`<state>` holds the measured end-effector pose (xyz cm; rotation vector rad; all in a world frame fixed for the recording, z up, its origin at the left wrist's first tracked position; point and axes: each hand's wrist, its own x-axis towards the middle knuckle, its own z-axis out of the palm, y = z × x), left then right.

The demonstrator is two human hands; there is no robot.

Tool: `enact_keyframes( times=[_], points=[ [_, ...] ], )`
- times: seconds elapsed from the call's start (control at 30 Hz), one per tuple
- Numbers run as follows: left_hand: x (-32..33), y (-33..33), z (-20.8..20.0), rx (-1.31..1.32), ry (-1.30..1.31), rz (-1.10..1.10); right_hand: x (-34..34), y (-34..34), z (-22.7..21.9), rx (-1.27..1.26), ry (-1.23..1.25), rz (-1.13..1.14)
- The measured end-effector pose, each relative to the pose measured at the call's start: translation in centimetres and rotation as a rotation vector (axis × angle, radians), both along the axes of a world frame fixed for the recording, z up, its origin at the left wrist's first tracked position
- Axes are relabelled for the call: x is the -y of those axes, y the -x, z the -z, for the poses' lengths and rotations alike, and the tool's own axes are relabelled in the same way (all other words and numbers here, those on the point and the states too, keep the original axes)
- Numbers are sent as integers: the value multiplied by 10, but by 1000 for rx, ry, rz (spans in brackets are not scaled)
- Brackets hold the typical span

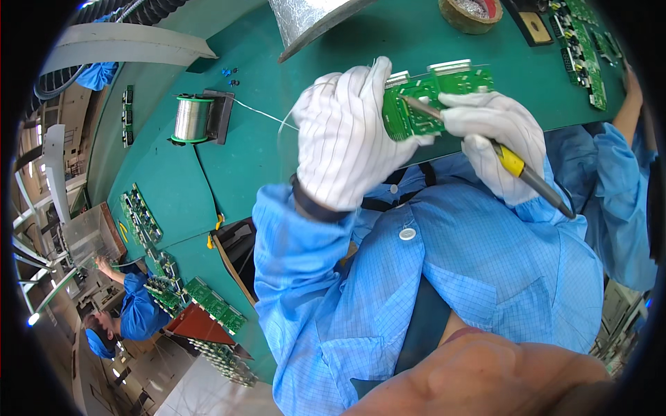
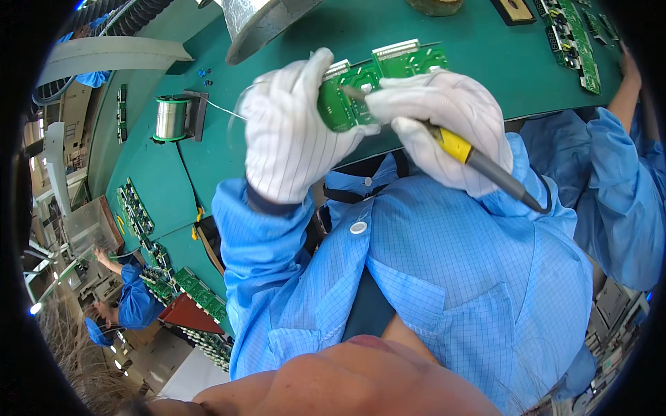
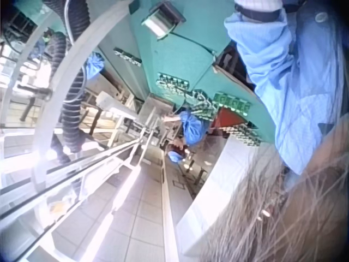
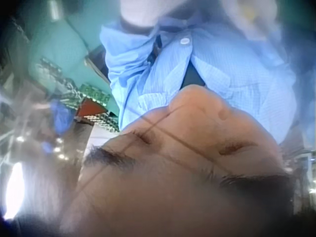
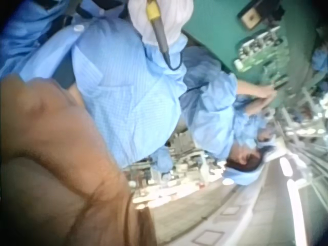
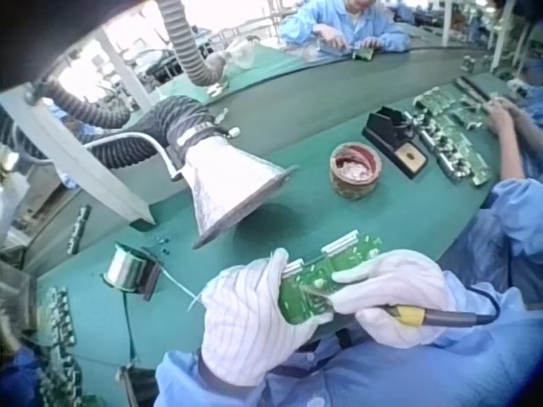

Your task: Soldering electronic components onto a printed circuit board at an assembly station.

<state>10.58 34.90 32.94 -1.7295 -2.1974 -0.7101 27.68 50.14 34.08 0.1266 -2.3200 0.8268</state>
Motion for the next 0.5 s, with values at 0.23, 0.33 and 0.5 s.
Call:
enact_keyframes(
  times=[0.23, 0.33, 0.5],
  points=[
    [-5, 0, 26, 202, 267, -45, -6, -9, 11, 92, 209, 260],
    [1, 0, 28, 166, 230, -58, -8, -9, 17, 96, 153, 264],
    [15, 0, -4, 140, 217, -158, -32, -15, 28, 101, 95, 344]
  ],
)
